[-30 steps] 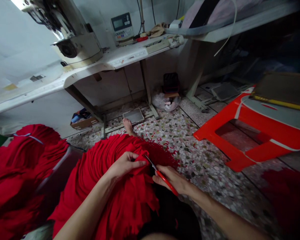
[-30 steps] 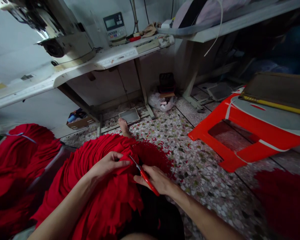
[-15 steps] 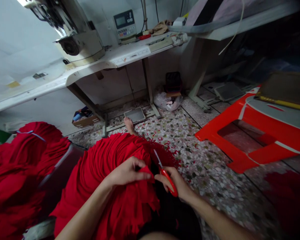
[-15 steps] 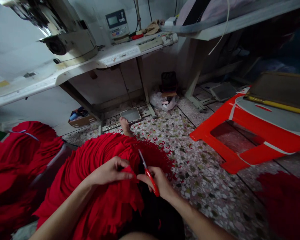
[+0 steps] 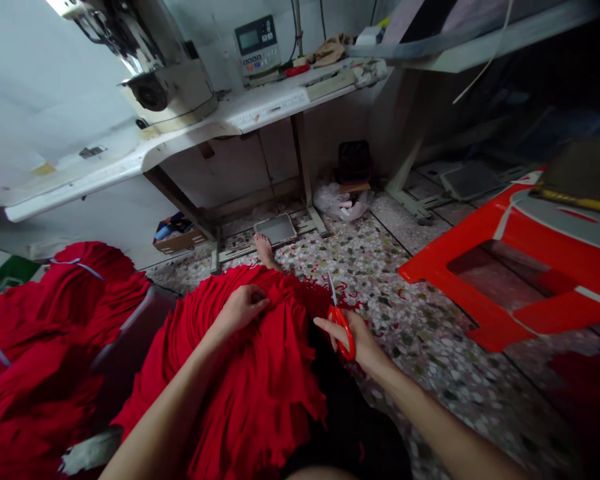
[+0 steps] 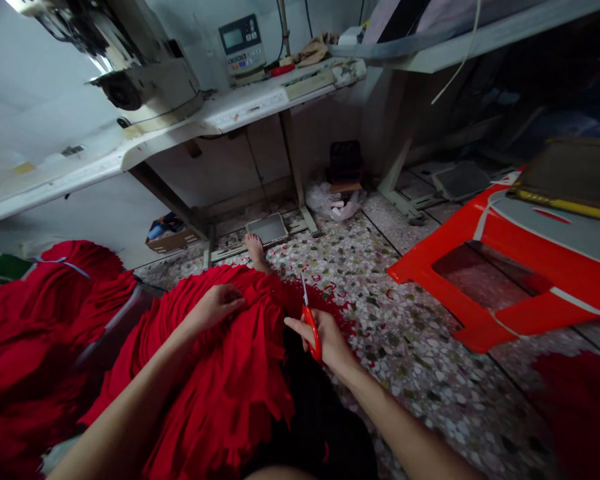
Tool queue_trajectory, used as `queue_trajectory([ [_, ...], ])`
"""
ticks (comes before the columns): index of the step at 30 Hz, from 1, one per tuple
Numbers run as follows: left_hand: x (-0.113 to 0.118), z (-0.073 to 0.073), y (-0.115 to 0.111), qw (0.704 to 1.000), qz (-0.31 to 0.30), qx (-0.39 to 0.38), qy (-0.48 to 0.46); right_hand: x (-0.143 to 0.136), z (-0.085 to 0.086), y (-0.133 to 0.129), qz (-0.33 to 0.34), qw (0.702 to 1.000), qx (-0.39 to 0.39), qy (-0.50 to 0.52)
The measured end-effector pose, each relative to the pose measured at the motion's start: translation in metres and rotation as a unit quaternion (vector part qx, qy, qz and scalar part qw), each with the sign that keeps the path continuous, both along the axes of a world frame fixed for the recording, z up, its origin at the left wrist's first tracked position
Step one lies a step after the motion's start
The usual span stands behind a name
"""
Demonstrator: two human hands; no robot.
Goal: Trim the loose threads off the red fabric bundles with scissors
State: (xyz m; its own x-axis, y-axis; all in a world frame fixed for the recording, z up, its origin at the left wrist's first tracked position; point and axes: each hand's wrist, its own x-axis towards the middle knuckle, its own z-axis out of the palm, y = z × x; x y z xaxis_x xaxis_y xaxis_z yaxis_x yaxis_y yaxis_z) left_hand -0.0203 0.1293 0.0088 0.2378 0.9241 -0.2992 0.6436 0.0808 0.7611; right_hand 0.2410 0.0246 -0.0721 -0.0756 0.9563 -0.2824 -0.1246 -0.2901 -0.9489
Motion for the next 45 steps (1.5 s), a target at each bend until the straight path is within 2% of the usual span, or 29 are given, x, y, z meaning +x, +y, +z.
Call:
queue_trajectory([
  [4, 0.01, -0.01, -0.017, 0.996, -0.052, 0.067, 0.008, -0.011, 0.01, 0.034, -0.046, 0.998, 0.027, 0.02],
  [9, 0.016, -0.013, -0.038, 0.976, -0.102, 0.186, 0.05, -0.034, 0.0, 0.072, -0.057, 0.998, 0.033, 0.02],
  [13, 0.016, -0.012, -0.042, 0.979, -0.126, 0.159, -0.004, -0.05, -0.003, 0.086, -0.012, 0.999, 0.043, 0.013],
  [15, 0.015, -0.012, -0.042, 0.985, -0.099, 0.132, -0.053, -0.053, 0.002, 0.089, 0.01, 0.999, 0.05, 0.017],
  [16, 0.014, -0.012, -0.042, 0.987, -0.066, 0.12, -0.084, -0.053, 0.006, 0.09, 0.015, 0.998, 0.055, 0.023],
  [20, 0.008, -0.012, -0.04, 0.969, 0.109, 0.107, -0.194, -0.051, 0.023, 0.096, 0.004, 0.994, 0.089, 0.058],
  [21, 0.007, -0.011, -0.039, 0.963, 0.131, 0.11, -0.21, -0.05, 0.027, 0.097, 0.003, 0.992, 0.1, 0.075],
  [23, 0.006, -0.008, -0.036, 0.962, 0.118, 0.092, -0.23, -0.05, 0.035, 0.099, 0.017, 0.986, 0.125, 0.108],
  [27, 0.004, -0.003, -0.031, 0.963, 0.019, -0.019, -0.27, -0.05, 0.048, 0.096, 0.096, 0.973, 0.175, 0.119],
  [30, 0.001, -0.002, -0.027, 0.931, 0.02, -0.098, -0.351, -0.045, 0.059, 0.088, 0.129, 0.966, 0.199, 0.103],
  [33, 0.0, 0.001, -0.027, 0.899, 0.027, -0.15, -0.411, -0.038, 0.067, 0.075, 0.118, 0.968, 0.208, 0.075],
  [35, 0.001, 0.005, -0.027, 0.89, 0.03, -0.161, -0.426, -0.034, 0.068, 0.066, 0.104, 0.973, 0.196, 0.058],
  [37, 0.004, 0.013, -0.028, 0.889, 0.039, -0.16, -0.428, -0.031, 0.063, 0.058, 0.087, 0.981, 0.168, 0.047],
  [40, 0.012, 0.027, -0.028, 0.894, 0.048, -0.133, -0.424, -0.027, 0.046, 0.044, 0.07, 0.991, 0.112, 0.018],
  [43, 0.02, 0.038, -0.028, 0.905, 0.045, -0.095, -0.412, -0.019, 0.024, 0.029, 0.088, 0.994, 0.063, 0.009],
  [45, 0.025, 0.041, -0.03, 0.913, 0.049, -0.081, -0.397, -0.011, 0.016, 0.019, 0.107, 0.993, 0.05, 0.014],
])
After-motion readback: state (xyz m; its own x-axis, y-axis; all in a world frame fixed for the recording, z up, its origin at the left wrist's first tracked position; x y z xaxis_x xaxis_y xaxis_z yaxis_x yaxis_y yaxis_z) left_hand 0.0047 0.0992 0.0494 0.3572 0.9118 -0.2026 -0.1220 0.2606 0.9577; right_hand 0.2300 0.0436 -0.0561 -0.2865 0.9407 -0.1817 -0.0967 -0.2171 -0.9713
